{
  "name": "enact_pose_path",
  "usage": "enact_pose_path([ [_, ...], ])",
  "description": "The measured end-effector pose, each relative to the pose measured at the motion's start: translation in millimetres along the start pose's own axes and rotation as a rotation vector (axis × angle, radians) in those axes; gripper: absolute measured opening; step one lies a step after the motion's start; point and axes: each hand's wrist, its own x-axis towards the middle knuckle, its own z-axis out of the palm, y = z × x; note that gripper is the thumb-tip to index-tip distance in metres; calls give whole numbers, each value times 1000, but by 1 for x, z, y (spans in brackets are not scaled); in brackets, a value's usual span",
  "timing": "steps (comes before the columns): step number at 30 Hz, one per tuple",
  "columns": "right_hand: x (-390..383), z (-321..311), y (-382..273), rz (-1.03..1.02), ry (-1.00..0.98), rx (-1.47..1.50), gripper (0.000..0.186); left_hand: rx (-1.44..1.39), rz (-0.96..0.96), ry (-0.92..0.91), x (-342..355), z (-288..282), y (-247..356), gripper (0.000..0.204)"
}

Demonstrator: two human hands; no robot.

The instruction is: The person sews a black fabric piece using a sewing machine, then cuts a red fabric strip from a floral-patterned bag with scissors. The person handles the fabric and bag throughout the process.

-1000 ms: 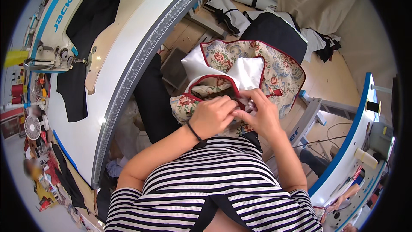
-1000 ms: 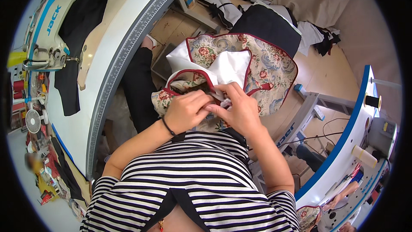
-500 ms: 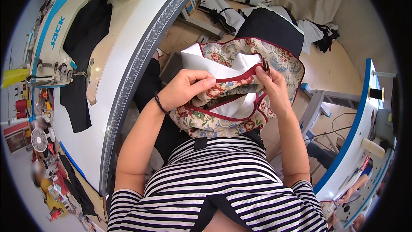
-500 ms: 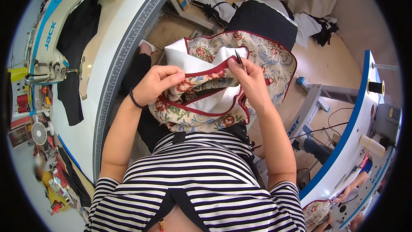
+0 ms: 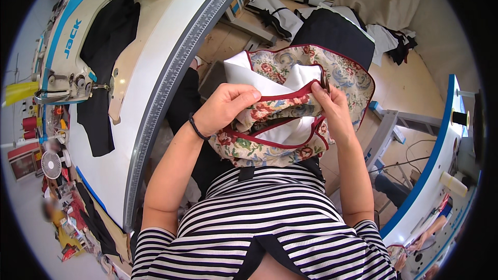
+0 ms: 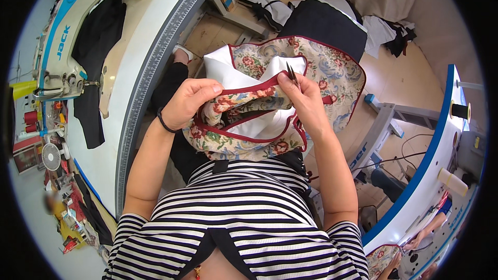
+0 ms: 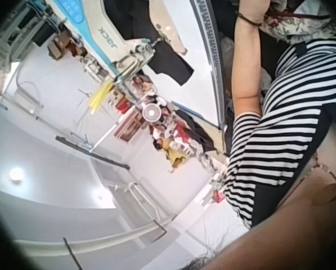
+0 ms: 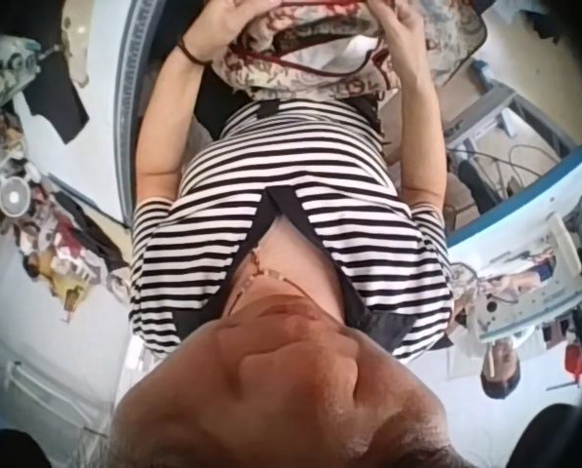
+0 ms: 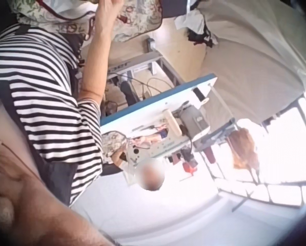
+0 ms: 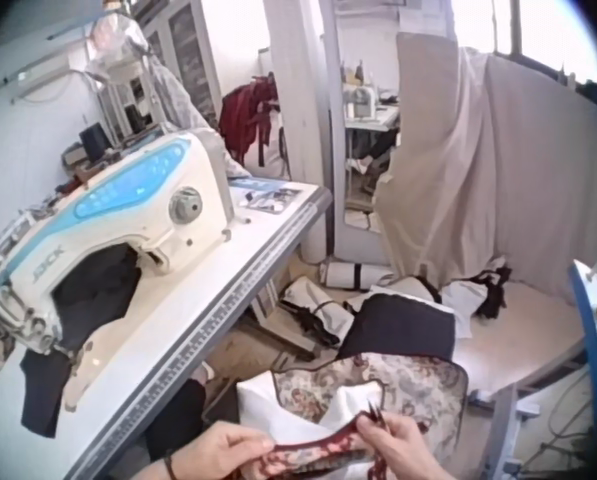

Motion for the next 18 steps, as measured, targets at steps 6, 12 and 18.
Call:
enact_pose_path([
  [6, 1, -1, 5, 0, 16, -18, 27, 24, -17, 12, 0, 1, -1, 23],
  [12, -3, 0, 1, -7, -12, -18, 25, 33, 13, 8, -1, 1, 0, 23],
  [18, -13, 4, -9, -12, -148, -51, 25, 114, 49, 45, -1, 1, 2, 20],
])
